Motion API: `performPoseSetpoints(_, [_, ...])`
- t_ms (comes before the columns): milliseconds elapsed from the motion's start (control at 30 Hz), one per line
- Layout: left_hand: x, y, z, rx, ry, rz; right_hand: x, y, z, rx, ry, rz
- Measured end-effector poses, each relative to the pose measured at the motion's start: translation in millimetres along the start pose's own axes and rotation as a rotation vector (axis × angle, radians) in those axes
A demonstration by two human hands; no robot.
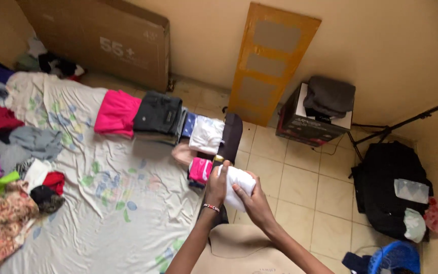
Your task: The person folds a white shirt, a beige long-sleeved top, a brown shirt, and a black garment by hand on a bed, adding each to a stack of folded clothes.
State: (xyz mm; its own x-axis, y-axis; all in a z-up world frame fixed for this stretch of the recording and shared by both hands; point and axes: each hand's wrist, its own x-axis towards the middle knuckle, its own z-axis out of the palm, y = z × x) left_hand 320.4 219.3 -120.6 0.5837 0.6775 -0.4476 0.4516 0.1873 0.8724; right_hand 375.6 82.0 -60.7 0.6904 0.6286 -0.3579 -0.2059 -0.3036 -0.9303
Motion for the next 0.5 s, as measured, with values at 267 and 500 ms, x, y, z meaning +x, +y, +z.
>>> performPoseSetpoints(267, [51.1, 17.9, -40.7, -0.09, 0.202, 0.229, 80.9, 10.3, 29.7, 0.087, -0.136, -0.025])
performPoseSetpoints(500, [68.9, -6.4, -64.3, -0.231, 0.151, 0.246, 88.4, 14.5, 56.1, 0.13, -0.193, -0.123])
